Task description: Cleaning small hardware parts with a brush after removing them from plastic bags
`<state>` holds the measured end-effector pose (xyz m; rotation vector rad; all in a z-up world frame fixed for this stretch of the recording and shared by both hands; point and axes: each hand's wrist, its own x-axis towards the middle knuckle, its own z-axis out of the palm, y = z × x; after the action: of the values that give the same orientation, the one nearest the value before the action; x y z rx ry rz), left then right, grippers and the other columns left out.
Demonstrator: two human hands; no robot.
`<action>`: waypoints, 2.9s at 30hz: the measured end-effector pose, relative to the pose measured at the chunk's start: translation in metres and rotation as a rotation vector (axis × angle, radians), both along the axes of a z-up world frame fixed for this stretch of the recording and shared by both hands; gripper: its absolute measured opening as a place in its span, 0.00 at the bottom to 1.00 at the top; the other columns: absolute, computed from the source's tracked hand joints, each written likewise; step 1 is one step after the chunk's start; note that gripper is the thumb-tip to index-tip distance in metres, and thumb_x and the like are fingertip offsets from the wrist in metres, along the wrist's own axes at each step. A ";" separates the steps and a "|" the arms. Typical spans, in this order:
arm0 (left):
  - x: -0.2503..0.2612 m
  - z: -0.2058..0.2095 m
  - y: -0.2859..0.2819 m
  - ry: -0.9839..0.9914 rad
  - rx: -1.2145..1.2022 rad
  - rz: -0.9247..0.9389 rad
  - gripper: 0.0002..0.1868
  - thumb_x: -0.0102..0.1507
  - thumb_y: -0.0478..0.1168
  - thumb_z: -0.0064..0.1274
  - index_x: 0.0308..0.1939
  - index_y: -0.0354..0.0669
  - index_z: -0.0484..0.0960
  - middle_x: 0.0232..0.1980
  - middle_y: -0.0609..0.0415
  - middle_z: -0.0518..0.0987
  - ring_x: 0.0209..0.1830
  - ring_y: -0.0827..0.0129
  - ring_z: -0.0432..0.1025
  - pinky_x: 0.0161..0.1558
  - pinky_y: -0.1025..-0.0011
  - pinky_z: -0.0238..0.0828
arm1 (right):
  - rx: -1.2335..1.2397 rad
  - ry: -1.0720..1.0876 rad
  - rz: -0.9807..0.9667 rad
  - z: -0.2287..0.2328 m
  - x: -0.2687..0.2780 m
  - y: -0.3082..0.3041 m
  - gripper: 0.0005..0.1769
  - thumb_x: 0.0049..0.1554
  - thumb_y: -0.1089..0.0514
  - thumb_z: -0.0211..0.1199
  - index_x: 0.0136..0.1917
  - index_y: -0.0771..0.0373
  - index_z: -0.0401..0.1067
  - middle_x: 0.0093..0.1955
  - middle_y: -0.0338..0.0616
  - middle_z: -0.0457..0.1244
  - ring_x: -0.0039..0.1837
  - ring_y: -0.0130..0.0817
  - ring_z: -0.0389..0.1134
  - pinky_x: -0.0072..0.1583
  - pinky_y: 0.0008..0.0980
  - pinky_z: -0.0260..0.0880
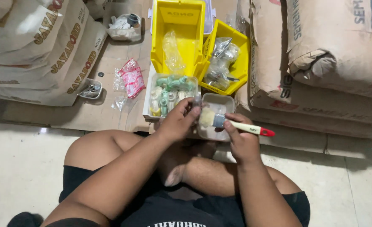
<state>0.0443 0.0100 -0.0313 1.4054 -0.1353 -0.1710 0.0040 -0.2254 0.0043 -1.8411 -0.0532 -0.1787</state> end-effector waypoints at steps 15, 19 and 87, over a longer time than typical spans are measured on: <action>-0.035 0.042 -0.015 0.073 -0.076 0.063 0.18 0.73 0.39 0.43 0.64 0.37 0.75 0.41 0.39 0.80 0.31 0.61 0.79 0.27 0.69 0.84 | 0.024 -0.371 -0.136 0.033 -0.022 0.005 0.16 0.59 0.59 0.73 0.52 0.75 0.75 0.42 0.61 0.70 0.43 0.43 0.75 0.50 0.40 0.76; -0.043 0.062 -0.016 0.016 0.174 0.045 0.18 0.72 0.42 0.44 0.64 0.40 0.75 0.36 0.41 0.82 0.26 0.63 0.81 0.25 0.68 0.84 | 0.048 -0.369 -0.138 0.033 -0.031 0.013 0.15 0.56 0.62 0.75 0.50 0.76 0.76 0.42 0.59 0.70 0.45 0.43 0.75 0.51 0.38 0.75; -0.053 0.114 -0.007 -0.267 0.415 0.127 0.22 0.71 0.38 0.39 0.70 0.40 0.71 0.55 0.30 0.80 0.59 0.30 0.72 0.59 0.40 0.69 | -0.088 -0.487 -0.093 0.044 -0.040 0.024 0.12 0.61 0.53 0.65 0.49 0.65 0.79 0.45 0.51 0.72 0.48 0.47 0.75 0.54 0.40 0.74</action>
<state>-0.0083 0.0032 0.0832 1.8423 -0.2405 0.1027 -0.0360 -0.2017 0.0481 -1.8507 -0.3185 -0.6959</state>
